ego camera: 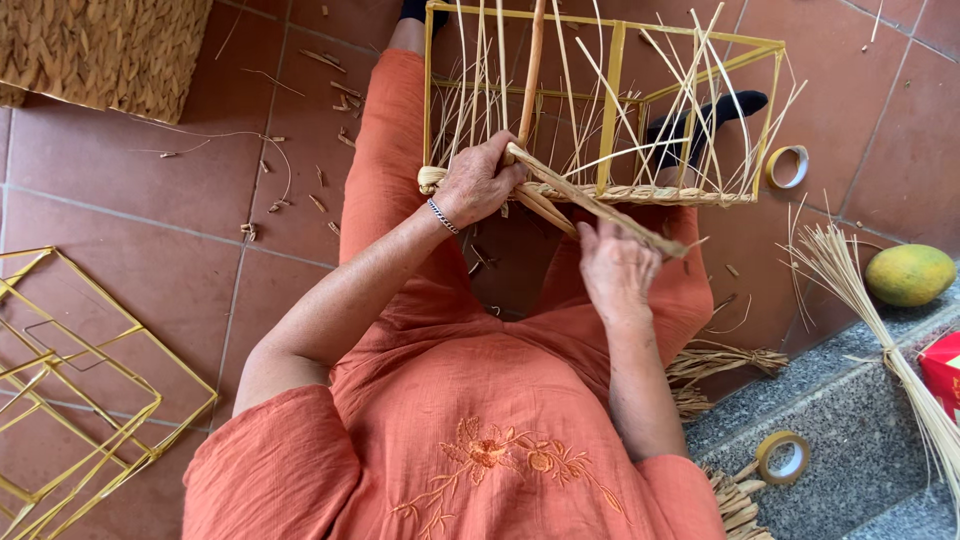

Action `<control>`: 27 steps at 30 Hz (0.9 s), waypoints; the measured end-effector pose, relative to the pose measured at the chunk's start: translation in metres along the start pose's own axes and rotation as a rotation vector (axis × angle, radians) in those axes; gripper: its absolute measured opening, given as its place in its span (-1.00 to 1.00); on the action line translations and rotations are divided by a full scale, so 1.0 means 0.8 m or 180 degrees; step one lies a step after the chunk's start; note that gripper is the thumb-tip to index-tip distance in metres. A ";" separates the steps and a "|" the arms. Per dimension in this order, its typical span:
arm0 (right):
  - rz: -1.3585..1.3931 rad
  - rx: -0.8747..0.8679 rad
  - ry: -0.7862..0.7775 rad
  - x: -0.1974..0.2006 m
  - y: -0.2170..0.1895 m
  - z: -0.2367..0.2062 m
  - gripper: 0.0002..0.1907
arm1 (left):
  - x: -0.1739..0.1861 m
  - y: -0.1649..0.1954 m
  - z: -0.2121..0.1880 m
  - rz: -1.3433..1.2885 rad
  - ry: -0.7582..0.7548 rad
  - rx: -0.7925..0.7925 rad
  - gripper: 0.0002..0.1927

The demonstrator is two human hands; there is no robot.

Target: The person sits on the floor weaving dried seagrass strips around a yellow bamboo frame basket. They braid and twist the strips along the frame edge, pull strands tight, and reach to a pile of material on the floor to gather more strips as they continue weaving.

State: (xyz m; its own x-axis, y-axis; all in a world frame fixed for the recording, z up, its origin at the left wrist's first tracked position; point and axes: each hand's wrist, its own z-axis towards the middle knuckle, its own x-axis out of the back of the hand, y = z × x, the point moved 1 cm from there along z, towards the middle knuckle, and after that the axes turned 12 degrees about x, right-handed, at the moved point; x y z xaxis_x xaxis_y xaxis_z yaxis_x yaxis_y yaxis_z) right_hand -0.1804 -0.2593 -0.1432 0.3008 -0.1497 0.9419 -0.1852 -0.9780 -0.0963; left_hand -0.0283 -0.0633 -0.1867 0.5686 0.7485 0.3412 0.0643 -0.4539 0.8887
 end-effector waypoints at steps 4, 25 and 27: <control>-0.0767 0.1204 0.2443 0.023 -0.008 -0.020 -0.64 | -0.003 0.004 -0.003 0.0145 -0.0081 0.0039 -0.80; 0.4065 0.0626 0.1791 -0.025 -0.064 0.020 -0.79 | -0.022 0.013 -0.015 -0.0134 0.0614 -0.0229 -0.75; 0.4193 0.1135 0.1755 -0.004 -0.063 0.023 -0.72 | -0.027 0.017 -0.021 0.0219 0.0701 -0.0608 -0.80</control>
State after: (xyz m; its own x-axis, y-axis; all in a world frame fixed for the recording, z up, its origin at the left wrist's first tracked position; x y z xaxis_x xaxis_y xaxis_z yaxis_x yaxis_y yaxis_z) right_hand -0.1546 -0.2120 -0.1472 -0.3004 -0.9479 0.1064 0.2231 -0.1783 -0.9584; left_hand -0.0539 -0.0778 -0.1765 0.3732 0.8155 0.4424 -0.1357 -0.4238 0.8955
